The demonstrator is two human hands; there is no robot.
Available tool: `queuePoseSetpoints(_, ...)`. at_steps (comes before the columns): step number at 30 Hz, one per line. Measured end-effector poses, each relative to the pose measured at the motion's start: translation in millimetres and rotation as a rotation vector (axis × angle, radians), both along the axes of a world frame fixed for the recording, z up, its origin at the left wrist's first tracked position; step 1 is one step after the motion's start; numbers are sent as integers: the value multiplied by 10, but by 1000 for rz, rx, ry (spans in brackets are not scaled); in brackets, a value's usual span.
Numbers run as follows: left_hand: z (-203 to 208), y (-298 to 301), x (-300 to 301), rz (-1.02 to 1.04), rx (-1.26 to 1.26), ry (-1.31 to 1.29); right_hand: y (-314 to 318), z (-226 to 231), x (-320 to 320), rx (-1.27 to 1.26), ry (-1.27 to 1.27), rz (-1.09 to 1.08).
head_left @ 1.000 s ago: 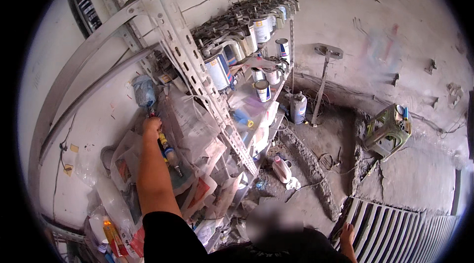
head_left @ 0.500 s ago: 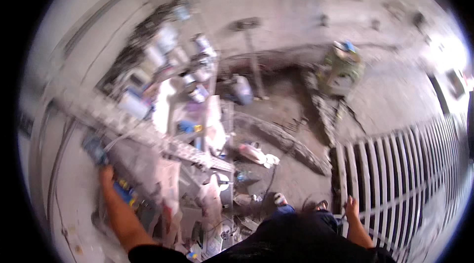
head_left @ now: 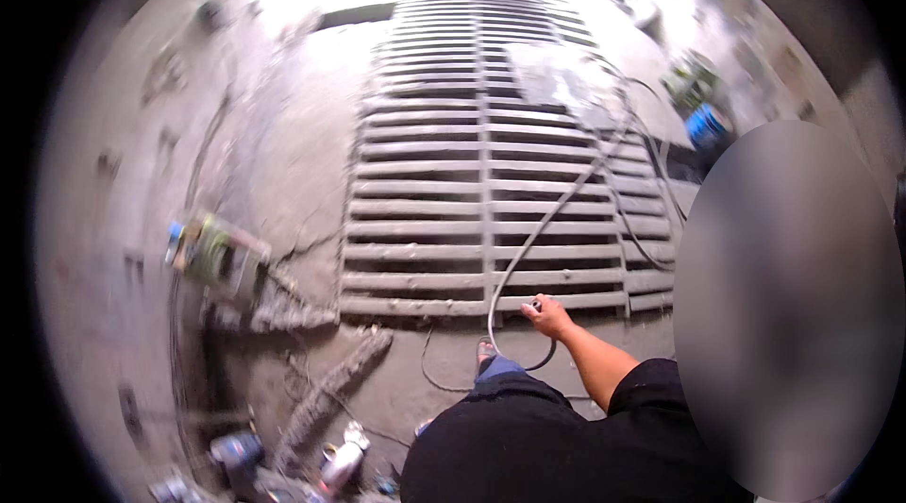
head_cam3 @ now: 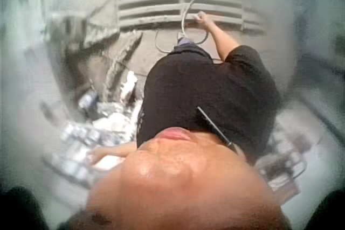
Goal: The person uses a spray gun to apply paint to a car door resting on a wooden pallet. They walk to a shelf to retrieve a rag, then return to the door to pour more paint into the spray gun cup and continue spraying. The person briefly inspects the painted surface by pointing at it.
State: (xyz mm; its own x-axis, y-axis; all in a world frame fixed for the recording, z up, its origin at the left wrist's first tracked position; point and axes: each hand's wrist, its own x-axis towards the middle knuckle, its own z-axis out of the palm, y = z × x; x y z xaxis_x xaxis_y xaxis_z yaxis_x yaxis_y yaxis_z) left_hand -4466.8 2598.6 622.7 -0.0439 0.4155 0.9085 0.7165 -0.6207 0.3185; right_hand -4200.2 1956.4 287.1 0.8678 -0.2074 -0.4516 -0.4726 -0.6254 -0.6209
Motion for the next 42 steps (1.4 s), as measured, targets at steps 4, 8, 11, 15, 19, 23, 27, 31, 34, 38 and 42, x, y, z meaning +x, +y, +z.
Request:
queuePoseSetpoints(4, -999, 878, 1448, -458, -362, 364, -1288, 15, -575, -143, -86, -296)
queuePoseSetpoints(8, -1717, -79, 3428, -964, -482, 666, -2068, 407, -1694, -457, 158, -435)
queuePoseSetpoints(11, -2015, -878, 4396, -1189, -438, 923, -2571, 603, -2657, -693, 395, -421)
queuePoseSetpoints(15, -2492, -1905, 5283, -1477, -694, 1079, -2927, 1639, -3563, -1005, 578, -751)
queuePoseSetpoints(19, -2996, -2853, 5924, -1597, -905, 1381, -2483, 2294, -4055, -1071, 788, -1112)
queuePoseSetpoints(23, -3648, -3412, 6331, -1598, -906, 1709, -1608, 1920, -3951, -964, 508, -1180)
queuePoseSetpoints(27, -3984, -3818, 6422, -1596, -1076, 1957, -1135, 1528, -3041, -823, 157, -968)
queuePoseSetpoints(31, -3901, -4420, 6564, -1426, -1149, 2210, -996, 1484, -2195, -599, -65, -1152)
queuePoseSetpoints(34, -3840, -4880, 6858, -1391, -1089, 2347, -994, 1269, -1945, -519, -53, -1189)
queuePoseSetpoints(38, -3829, -5428, 7229, -1427, -1133, 2242, -1133, 947, -1740, -327, -58, -1376)
queuePoseSetpoints(42, -3665, -6095, 7299, -1403, -1048, 2301, -1595, 502, -1706, -286, -3, -1400)
